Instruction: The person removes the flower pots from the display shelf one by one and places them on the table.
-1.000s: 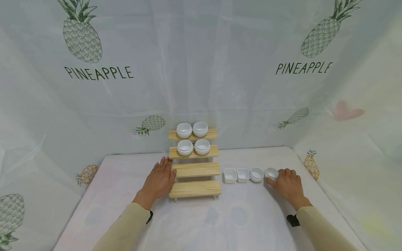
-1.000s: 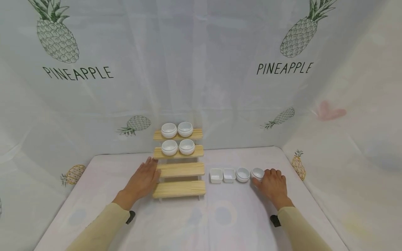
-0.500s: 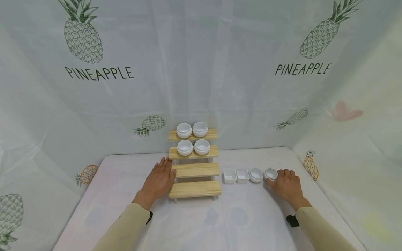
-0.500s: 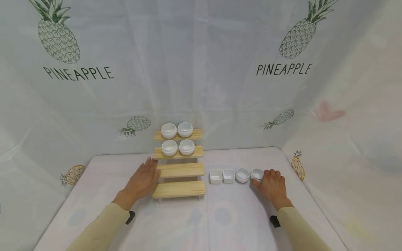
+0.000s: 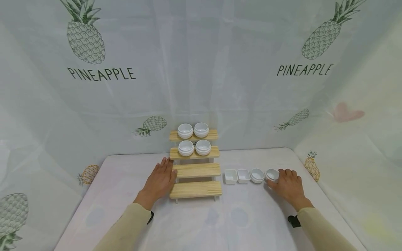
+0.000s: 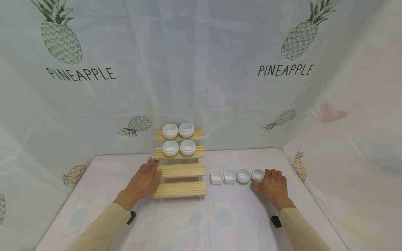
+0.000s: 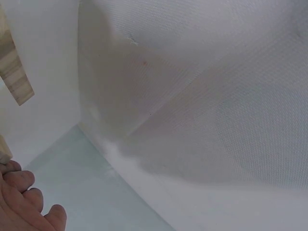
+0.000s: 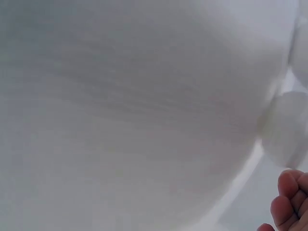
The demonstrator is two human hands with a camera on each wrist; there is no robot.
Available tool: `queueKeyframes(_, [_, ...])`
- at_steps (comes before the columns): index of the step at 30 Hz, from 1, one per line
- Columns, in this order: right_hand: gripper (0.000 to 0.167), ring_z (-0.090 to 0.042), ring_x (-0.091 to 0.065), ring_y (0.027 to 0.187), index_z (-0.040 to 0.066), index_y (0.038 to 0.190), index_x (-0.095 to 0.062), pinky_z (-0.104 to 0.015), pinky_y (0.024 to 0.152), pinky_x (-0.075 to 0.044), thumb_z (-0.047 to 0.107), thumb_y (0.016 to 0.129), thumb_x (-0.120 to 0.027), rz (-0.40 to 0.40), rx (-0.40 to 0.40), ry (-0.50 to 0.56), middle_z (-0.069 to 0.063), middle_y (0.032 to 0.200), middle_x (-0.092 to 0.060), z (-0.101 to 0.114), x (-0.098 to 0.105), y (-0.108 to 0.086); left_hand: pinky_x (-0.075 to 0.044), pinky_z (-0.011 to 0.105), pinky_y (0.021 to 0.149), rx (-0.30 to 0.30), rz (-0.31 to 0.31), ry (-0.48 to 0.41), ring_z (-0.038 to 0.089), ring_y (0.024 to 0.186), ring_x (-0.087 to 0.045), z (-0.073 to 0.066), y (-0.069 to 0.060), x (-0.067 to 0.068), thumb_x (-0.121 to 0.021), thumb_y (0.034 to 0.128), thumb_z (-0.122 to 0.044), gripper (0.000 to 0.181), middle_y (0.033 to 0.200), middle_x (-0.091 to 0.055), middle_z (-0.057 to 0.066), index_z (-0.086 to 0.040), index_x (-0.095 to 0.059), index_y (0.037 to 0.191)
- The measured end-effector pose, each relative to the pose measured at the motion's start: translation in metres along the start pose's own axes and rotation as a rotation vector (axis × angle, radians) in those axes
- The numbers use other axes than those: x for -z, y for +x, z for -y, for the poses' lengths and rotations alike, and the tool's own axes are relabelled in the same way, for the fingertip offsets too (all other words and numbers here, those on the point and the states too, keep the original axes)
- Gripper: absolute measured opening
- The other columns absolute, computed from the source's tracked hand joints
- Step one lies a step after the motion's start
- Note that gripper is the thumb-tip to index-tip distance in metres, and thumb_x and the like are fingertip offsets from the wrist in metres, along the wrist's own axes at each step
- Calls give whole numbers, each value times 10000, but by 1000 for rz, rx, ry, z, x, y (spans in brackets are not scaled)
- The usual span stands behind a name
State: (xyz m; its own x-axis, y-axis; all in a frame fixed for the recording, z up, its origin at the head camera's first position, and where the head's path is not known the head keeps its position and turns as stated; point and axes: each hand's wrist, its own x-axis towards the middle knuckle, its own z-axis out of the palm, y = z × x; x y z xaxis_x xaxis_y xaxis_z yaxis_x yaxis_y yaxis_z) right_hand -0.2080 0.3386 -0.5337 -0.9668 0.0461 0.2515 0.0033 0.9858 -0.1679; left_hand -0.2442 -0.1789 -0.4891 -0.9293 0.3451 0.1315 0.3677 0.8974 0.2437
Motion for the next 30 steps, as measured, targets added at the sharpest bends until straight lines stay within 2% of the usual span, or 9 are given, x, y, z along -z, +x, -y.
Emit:
queueKeyframes(3, [791,-556,-524,1094,-174,1287,-560,-666,840,-448,513,925,-712,-45,22,17,-382,1187,-596,8,10,4,-208,575,1312,-4,3,1,386,1620,-192,-1,0,0,-249,1166,-405,672,1716,-257,236,63,-219,1648])
queueKeyframes(6, [760,-560,-532,1097,-159,1311,-581,-678,841,-459,472,917,-737,-141,80,36,-383,1203,-606,30,26,13,-213,574,1311,1,-1,4,385,1619,-198,-2,0,-1,-261,1166,-398,667,1714,-265,237,63,-226,1647])
queueKeyframes(12, [712,-501,-566,1034,-114,1254,-639,-616,804,-486,449,854,-813,-335,277,48,-316,1130,-646,107,55,40,-219,574,1309,9,-19,11,390,1616,-211,-3,-1,2,-285,1166,-383,655,1708,-281,240,69,-252,1639])
queueKeyframes(17, [729,-468,-580,1014,-76,1242,-659,-580,794,-490,507,840,-832,-400,423,54,-260,1103,-661,171,68,58,-212,576,1311,7,-17,8,389,1619,-201,-3,-1,2,-282,1168,-378,651,1712,-269,237,69,-250,1640])
queueKeyframes(20, [704,-441,-586,984,-60,1216,-674,-551,784,-488,515,841,-831,-397,469,60,-230,1066,-668,203,70,68,-223,577,1307,5,-30,11,392,1615,-218,-2,-1,0,-285,1167,-377,647,1707,-284,238,72,-271,1633])
queueKeyframes(23, [670,-403,-572,953,-39,1177,-687,-505,766,-466,534,852,-810,-365,479,63,-199,1031,-657,229,69,75,-229,576,1306,10,-32,10,392,1613,-226,-2,-1,0,-283,1164,-386,652,1704,-295,238,69,-282,1631])
queueKeyframes(30, [633,-335,-520,847,31,880,-633,-436,700,-421,655,871,-736,-275,403,-35,-116,850,-553,264,67,84,-222,576,1308,10,-16,-1,389,1617,-212,-2,0,1,-274,1165,-395,656,1710,-281,236,59,-272,1638])
